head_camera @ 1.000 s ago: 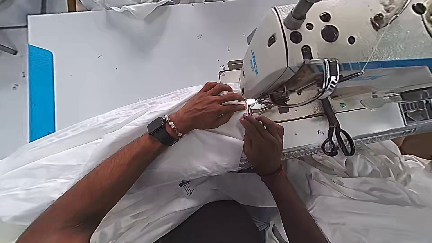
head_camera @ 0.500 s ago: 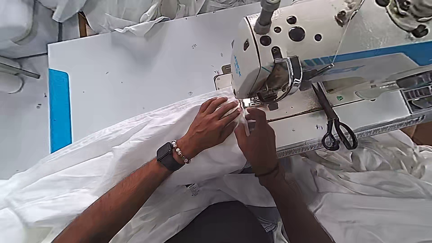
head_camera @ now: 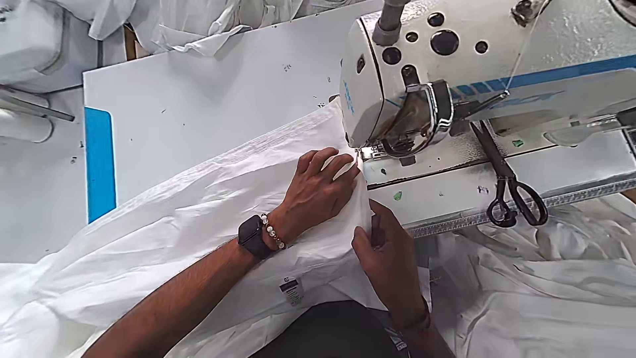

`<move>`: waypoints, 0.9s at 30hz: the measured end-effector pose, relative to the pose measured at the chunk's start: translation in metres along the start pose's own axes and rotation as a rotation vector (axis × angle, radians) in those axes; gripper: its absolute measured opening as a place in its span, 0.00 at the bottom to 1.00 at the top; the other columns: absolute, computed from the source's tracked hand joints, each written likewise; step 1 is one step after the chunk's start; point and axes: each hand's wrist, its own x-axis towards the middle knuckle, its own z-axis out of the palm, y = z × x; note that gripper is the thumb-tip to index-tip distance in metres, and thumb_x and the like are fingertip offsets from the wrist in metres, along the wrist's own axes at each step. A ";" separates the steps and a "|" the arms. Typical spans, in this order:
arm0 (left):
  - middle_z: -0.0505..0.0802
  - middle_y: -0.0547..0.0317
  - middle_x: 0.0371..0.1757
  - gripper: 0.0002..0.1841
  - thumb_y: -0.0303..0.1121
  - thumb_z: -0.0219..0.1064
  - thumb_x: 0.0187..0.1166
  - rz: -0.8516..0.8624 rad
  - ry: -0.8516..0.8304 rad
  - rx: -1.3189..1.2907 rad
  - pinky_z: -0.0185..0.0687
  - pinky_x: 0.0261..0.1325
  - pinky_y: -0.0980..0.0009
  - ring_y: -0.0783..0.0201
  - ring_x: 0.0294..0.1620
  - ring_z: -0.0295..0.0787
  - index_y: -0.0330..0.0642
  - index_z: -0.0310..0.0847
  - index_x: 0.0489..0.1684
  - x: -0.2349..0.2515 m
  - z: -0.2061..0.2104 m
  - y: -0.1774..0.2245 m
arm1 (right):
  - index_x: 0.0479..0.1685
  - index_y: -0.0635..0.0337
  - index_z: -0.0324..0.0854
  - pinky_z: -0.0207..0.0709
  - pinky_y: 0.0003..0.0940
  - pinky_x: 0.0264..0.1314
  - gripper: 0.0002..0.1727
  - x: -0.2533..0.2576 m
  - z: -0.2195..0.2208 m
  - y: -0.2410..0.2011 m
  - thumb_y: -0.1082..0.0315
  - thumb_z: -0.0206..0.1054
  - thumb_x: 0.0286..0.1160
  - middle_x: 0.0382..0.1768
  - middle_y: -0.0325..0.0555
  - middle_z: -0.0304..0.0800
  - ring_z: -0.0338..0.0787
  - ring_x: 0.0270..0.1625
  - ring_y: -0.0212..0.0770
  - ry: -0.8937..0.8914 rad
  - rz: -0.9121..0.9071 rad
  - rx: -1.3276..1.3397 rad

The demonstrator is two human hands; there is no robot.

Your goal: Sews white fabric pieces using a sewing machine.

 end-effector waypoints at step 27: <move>0.84 0.63 0.77 0.17 0.45 0.60 0.85 -0.090 -0.112 -0.350 0.61 0.89 0.51 0.56 0.89 0.65 0.56 0.89 0.64 -0.012 -0.010 -0.010 | 0.70 0.51 0.86 0.76 0.48 0.22 0.33 0.057 -0.038 0.006 0.37 0.63 0.75 0.19 0.40 0.87 0.85 0.20 0.44 0.014 -0.163 -0.597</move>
